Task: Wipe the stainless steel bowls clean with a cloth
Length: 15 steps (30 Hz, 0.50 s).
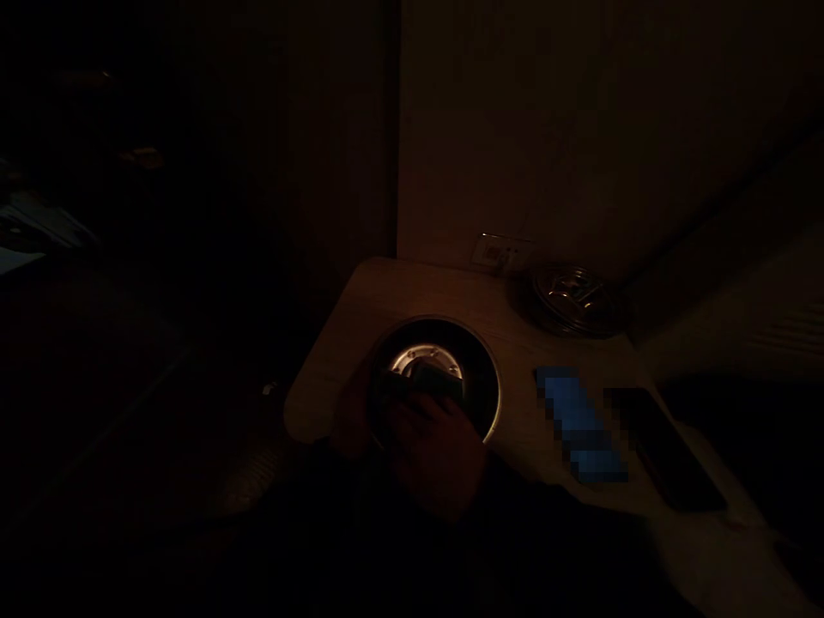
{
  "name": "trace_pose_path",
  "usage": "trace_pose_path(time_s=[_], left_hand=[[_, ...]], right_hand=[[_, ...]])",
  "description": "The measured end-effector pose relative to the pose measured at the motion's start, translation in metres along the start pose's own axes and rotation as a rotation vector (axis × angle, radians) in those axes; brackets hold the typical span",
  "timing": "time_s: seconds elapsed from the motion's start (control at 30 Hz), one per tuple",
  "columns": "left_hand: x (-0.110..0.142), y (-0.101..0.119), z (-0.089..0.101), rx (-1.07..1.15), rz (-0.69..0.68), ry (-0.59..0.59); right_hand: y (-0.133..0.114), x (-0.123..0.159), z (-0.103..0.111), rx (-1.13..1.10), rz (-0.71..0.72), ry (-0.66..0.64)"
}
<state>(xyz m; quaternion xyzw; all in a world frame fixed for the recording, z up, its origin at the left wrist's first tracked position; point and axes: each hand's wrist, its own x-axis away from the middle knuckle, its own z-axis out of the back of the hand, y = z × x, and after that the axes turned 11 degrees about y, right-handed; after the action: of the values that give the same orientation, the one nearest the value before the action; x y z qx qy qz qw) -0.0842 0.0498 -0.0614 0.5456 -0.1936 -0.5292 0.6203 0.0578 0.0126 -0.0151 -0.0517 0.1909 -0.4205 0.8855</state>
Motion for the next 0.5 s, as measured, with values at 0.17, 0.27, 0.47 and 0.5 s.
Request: trace_pose_path(time_s=[0.17, 0.27, 0.47, 0.5], left_hand=[[-0.001, -0.002, 0.001, -0.011, -0.022, 0.028], [-0.001, -0.004, 0.002, -0.022, -0.023, 0.020], [0.001, -0.005, 0.001, -0.022, -0.030, 0.027], [0.001, -0.004, 0.001, -0.022, -0.033, 0.029]], right_hand=[[-0.001, -0.032, -0.010, 0.031, -0.049, 0.075], [-0.002, -0.029, -0.008, 0.017, -0.078, 0.068], [-0.005, 0.009, 0.004, -0.008, -0.062, -0.047], [-0.004, 0.013, 0.005, -0.001, -0.062, -0.047]])
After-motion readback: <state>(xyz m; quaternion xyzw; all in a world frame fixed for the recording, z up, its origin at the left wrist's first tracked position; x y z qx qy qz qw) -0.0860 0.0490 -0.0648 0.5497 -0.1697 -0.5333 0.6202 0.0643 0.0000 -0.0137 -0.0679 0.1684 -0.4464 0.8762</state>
